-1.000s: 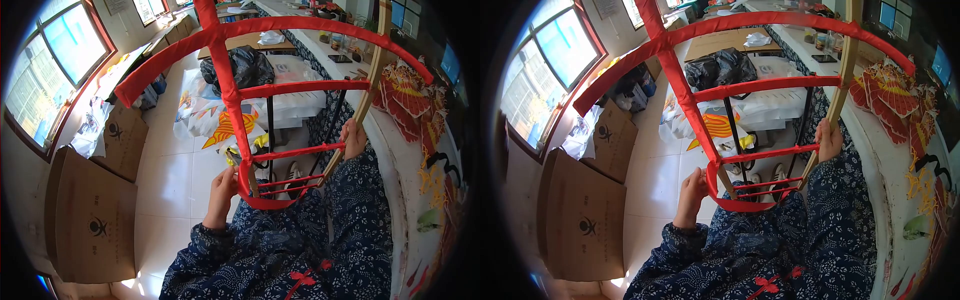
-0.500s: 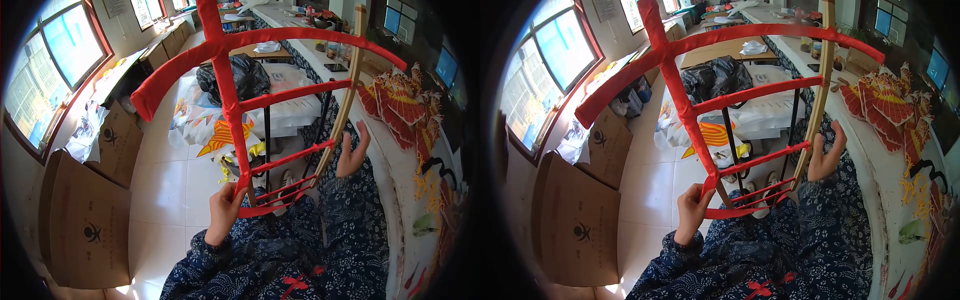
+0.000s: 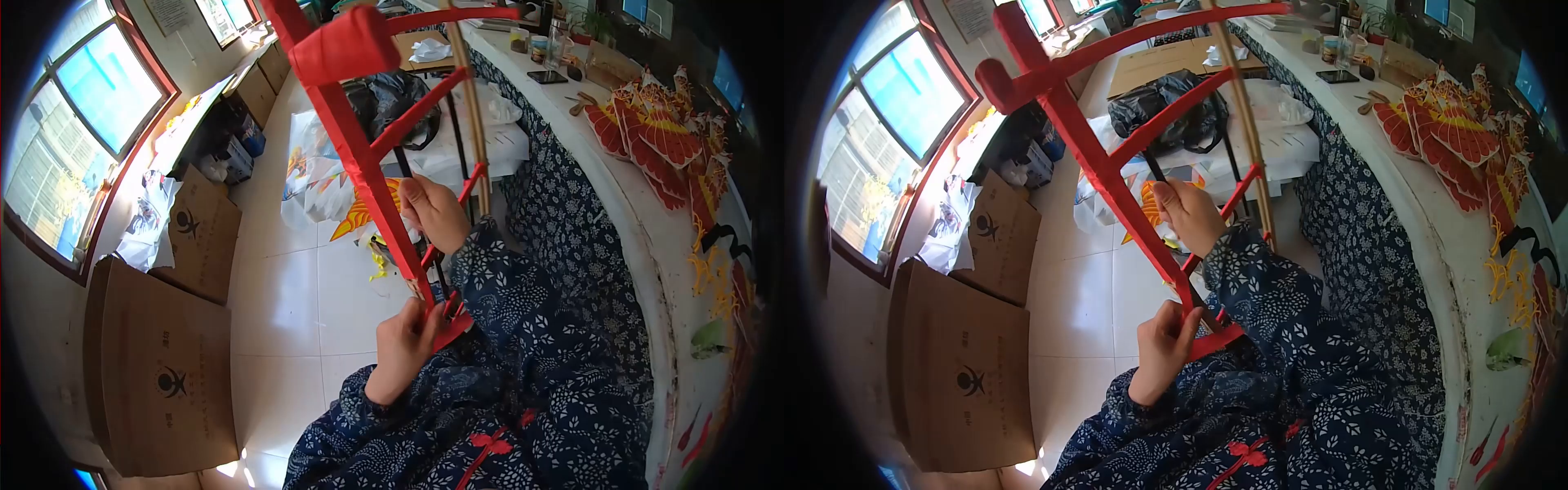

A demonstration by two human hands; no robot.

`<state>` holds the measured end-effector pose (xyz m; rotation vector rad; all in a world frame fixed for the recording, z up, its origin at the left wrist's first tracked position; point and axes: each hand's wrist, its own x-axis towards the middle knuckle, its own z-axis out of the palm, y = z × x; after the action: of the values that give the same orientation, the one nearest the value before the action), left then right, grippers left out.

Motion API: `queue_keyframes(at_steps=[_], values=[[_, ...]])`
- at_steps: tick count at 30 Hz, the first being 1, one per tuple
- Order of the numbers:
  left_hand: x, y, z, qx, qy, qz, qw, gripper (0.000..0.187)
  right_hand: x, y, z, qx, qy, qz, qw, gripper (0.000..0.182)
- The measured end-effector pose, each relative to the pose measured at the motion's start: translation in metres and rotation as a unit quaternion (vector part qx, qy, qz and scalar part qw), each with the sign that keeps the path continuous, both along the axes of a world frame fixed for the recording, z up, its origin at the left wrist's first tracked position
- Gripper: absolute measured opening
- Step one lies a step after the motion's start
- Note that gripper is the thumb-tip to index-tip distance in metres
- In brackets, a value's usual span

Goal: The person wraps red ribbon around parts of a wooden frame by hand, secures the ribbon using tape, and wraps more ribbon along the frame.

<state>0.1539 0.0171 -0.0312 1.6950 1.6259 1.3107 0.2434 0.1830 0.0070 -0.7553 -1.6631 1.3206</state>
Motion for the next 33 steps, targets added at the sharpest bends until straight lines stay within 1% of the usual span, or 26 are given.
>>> queue_keyframes(at_steps=[2,5,9,13,17,18,21,22,24,25,28,29,30,33], values=[[0.004,-0.003,0.000,0.010,0.006,-0.008,1.000,0.026,-0.010,-0.006,0.001,0.015,-0.006,-0.005,1.000,0.043],[0.008,-0.012,-0.001,0.026,0.014,-0.025,0.999,0.026,-0.022,-0.016,-0.003,0.096,-0.047,-0.069,0.992,0.044],[-0.001,-0.022,0.004,0.006,-0.012,0.005,1.000,0.026,-0.046,-0.012,-0.016,0.130,-0.057,-0.043,0.989,0.041],[-0.004,-0.017,0.008,-0.026,-0.044,0.030,0.998,0.026,-0.040,-0.002,-0.017,0.111,-0.037,-0.048,0.992,0.045],[-0.014,-0.002,0.004,-0.041,-0.059,0.031,0.997,0.023,-0.013,0.013,-0.010,0.141,-0.023,-0.016,0.990,0.044],[-0.021,0.003,0.001,-0.038,-0.070,0.015,0.997,0.024,-0.010,0.012,-0.006,0.142,-0.025,-0.019,0.989,0.044],[-0.039,0.019,-0.002,-0.030,-0.094,-0.019,0.995,0.025,-0.002,0.008,0.008,0.139,-0.082,-0.077,0.984,0.043],[-0.044,0.025,0.000,-0.025,-0.074,-0.024,0.997,0.025,0.001,0.010,0.010,0.144,-0.085,-0.082,0.983,0.043],[-0.049,0.038,0.004,-0.012,-0.032,-0.035,0.999,0.024,0.009,0.016,0.011,0.107,-0.093,-0.135,0.981,0.042],[-0.052,0.044,0.005,-0.007,-0.033,-0.038,0.999,0.024,0.013,0.018,0.013,0.088,-0.096,-0.160,0.979,0.042],[-0.062,0.064,0.004,-0.012,0.024,-0.005,1.000,0.022,0.027,0.010,0.026,0.089,-0.104,-0.171,0.976,0.043],[-0.066,0.072,0.001,-0.008,0.019,0.001,1.000,0.022,0.030,0.010,0.027,0.083,-0.108,-0.174,0.975,0.043],[-0.071,0.080,-0.004,-0.008,0.022,0.010,1.000,0.022,0.031,0.010,0.028,0.085,-0.112,-0.169,0.976,0.043],[-0.074,0.095,-0.017,-0.009,0.027,0.034,0.999,0.021,0.040,0.013,0.026,0.049,-0.089,-0.076,0.992,0.050]])
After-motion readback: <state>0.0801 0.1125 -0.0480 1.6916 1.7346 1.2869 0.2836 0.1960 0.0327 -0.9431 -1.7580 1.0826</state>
